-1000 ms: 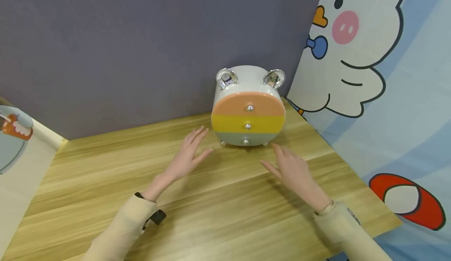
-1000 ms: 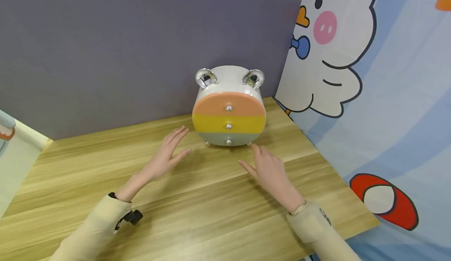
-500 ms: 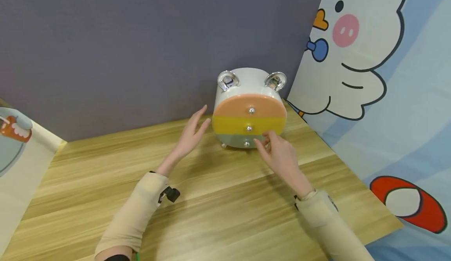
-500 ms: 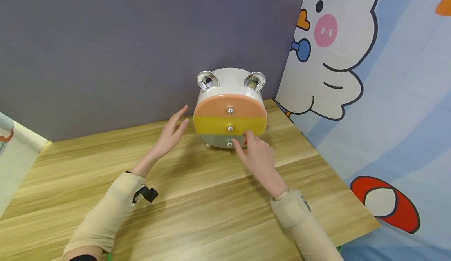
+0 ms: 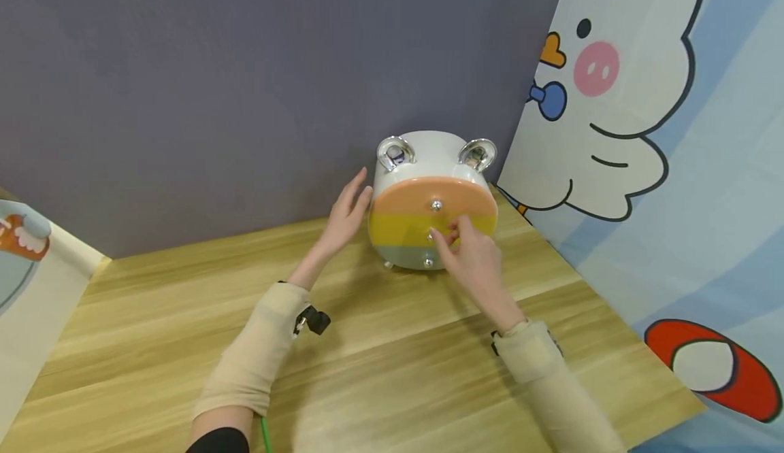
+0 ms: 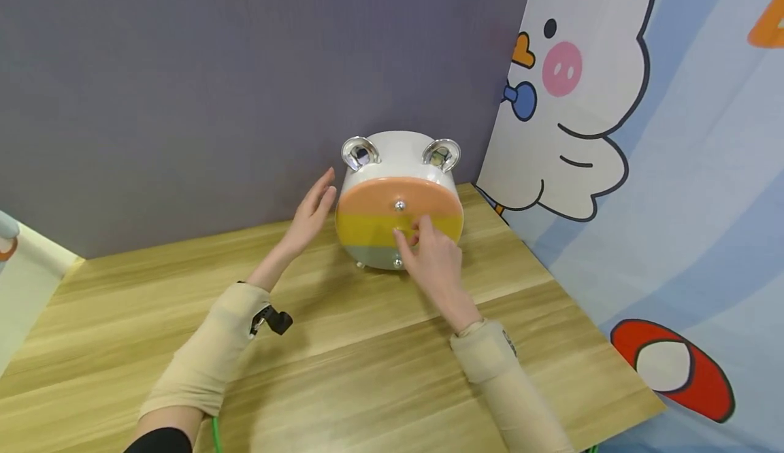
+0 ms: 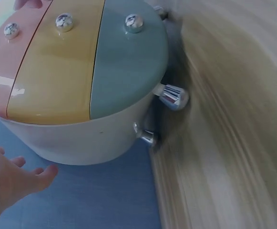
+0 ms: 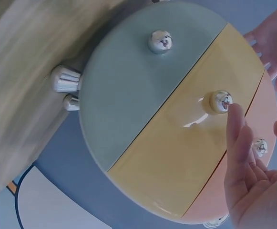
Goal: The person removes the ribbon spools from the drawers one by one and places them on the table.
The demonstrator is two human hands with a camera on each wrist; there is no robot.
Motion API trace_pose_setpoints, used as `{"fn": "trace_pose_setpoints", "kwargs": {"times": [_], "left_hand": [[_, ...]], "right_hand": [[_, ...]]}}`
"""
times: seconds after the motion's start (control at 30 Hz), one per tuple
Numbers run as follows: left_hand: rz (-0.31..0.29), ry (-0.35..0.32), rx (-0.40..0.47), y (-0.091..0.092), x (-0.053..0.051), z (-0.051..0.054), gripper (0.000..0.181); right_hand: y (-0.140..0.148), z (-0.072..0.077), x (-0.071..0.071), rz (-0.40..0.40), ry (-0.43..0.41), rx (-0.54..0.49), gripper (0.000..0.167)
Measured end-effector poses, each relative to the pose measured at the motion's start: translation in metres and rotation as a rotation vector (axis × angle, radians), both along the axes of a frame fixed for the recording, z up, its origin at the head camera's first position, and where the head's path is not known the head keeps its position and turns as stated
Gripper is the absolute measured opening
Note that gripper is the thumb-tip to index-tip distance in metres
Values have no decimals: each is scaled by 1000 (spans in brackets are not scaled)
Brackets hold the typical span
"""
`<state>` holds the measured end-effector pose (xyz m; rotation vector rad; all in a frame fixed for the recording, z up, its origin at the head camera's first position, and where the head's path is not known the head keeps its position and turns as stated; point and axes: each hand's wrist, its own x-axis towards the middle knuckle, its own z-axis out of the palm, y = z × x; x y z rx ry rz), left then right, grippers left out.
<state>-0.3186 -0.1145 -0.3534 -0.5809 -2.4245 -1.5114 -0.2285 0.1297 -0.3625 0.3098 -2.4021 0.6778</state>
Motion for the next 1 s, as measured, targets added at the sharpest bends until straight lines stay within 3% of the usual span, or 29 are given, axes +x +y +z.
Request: {"fn": "trace_pose_setpoints", "kwargs": {"times": [0.3, 0.5, 0.7, 1.0], "left_hand": [[11, -72, 57, 12, -20, 1, 56], [-8, -106, 95, 15, -36, 4, 58], [-49, -130, 107, 14, -51, -1, 56], [-108, -144, 57, 17, -59, -4, 58]], "right_hand": [[-6, 4, -14, -8, 17, -59, 33], [-10, 9, -21, -13, 39, -113, 35], [-13, 12, -27, -28, 56, -146, 38], [-14, 17, -30, -49, 56, -144, 44]]}}
